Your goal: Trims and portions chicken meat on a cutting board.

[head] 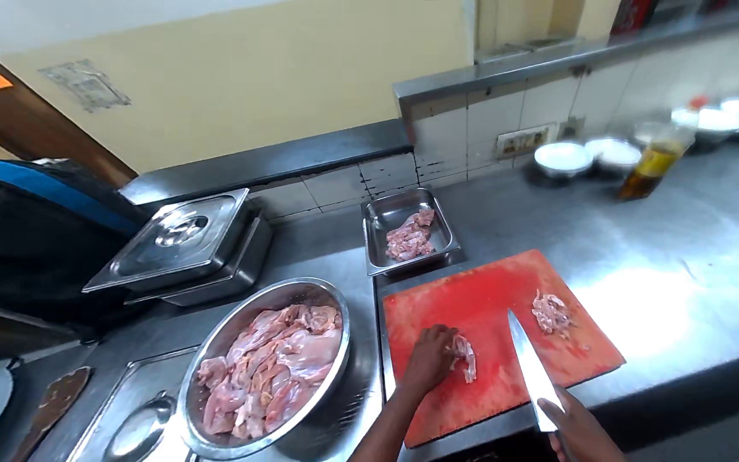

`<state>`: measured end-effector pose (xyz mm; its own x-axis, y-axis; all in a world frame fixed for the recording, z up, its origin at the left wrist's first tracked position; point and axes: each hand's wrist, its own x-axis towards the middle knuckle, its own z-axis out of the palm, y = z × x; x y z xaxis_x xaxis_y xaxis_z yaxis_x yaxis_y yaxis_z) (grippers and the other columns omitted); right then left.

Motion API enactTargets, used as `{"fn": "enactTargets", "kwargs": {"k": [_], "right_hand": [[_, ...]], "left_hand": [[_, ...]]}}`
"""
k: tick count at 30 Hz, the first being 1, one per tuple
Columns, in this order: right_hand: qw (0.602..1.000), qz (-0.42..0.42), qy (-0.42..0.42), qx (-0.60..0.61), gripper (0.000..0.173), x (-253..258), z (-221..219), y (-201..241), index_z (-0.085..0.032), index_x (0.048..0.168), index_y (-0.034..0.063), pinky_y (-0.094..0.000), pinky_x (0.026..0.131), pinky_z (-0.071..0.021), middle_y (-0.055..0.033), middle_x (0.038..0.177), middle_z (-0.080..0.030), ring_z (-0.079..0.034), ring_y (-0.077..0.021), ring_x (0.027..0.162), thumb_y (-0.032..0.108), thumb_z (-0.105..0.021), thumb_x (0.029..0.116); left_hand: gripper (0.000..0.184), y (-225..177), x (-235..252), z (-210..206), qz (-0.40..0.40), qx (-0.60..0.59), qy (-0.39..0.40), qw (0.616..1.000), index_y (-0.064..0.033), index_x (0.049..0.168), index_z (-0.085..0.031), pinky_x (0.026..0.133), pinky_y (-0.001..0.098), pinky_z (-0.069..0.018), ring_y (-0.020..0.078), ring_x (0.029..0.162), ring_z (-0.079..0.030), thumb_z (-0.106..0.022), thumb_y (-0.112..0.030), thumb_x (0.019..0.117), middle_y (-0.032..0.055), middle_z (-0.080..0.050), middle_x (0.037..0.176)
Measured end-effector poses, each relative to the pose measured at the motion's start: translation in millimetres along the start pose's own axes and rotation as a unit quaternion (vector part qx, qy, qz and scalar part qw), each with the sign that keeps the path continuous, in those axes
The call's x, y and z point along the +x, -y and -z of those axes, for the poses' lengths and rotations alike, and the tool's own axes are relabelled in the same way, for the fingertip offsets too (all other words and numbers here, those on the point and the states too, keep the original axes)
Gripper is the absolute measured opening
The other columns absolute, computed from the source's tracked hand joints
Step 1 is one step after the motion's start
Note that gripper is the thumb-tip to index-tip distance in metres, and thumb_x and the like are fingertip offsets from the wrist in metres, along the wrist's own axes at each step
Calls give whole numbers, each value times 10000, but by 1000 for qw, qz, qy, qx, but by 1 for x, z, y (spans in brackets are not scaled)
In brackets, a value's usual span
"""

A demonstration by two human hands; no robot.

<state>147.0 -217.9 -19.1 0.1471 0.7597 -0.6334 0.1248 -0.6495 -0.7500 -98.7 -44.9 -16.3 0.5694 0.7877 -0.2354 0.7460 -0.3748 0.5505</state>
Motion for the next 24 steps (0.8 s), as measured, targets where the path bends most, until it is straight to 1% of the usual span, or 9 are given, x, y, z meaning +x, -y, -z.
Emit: {"fn": "enactTargets", "kwargs": {"k": [2,5,7,9,12,16,18,21,24], "right_hand": [[1000,3,8,-2,327,-2,-3,3,-430,1378,60,-328,529,-561,-90,776,-590,-599,-169,527,237,-470,1106],[1000,12,12,2,348,-4,-5,-2,-425,1393,63,-333,536,-561,-89,791,-598,-600,-168,538,247,-475,1102],[1000,15,4,14,392,-7,-4,-9,-406,1433,50,-335,540,-563,-93,815,-608,-603,-163,545,240,-481,1098],[1000,13,-7,20,419,-7,-3,-14,-397,1462,42,-338,553,-560,-93,842,-614,-604,-160,559,230,-477,1096],[999,14,-16,27,346,-7,-1,-19,-444,1388,33,-332,552,-559,-85,827,-611,-603,-153,557,219,-473,1097],[999,15,-17,28,363,-9,0,-12,-431,1403,37,-329,545,-553,-80,812,-604,-596,-151,553,226,-473,1097],[1000,17,-14,22,382,-8,-3,-6,-419,1419,37,-336,539,-552,-90,811,-604,-593,-160,549,227,-480,1094],[1000,14,4,-13,365,-3,-10,5,-419,1403,58,-345,552,-562,-100,830,-604,-605,-174,553,260,-471,1103],[994,3,48,-97,391,5,-20,24,-412,1424,81,-371,597,-575,-113,858,-618,-634,-198,594,310,-453,1110]], "left_hand": [[398,-6,26,-2,-43,63,73,994,-115,1380,-641,1140,572,-388,393,1405,-452,-636,-218,995,166,-519,1499],[372,-10,40,6,-54,114,155,980,12,1241,-668,1119,584,-398,422,1369,-453,-671,-255,982,214,-523,1441],[380,-12,36,11,-65,112,196,972,59,1223,-638,1088,584,-427,434,1295,-520,-628,-254,1007,251,-576,1343],[331,-13,30,18,-75,76,214,971,57,1229,-586,983,608,-491,431,1121,-640,-567,-213,1038,267,-657,1149],[307,-12,24,28,-105,-35,172,979,32,1228,-569,892,528,-542,338,955,-675,-569,-212,1041,219,-662,1054],[338,-15,16,27,-81,-246,73,963,23,1220,-559,876,353,-576,176,933,-675,-681,-173,973,136,-651,1088],[340,-14,15,14,-3,-343,14,939,32,1218,-543,834,351,-603,173,899,-701,-691,-138,963,130,-673,1070],[362,-1,21,-8,132,-376,-19,917,58,1301,-508,803,405,-605,233,873,-706,-623,-146,1025,185,-678,1052],[317,4,25,-13,129,-315,-22,940,10,1317,-540,802,400,-607,223,892,-718,-585,-116,1029,164,-697,1089]]}}
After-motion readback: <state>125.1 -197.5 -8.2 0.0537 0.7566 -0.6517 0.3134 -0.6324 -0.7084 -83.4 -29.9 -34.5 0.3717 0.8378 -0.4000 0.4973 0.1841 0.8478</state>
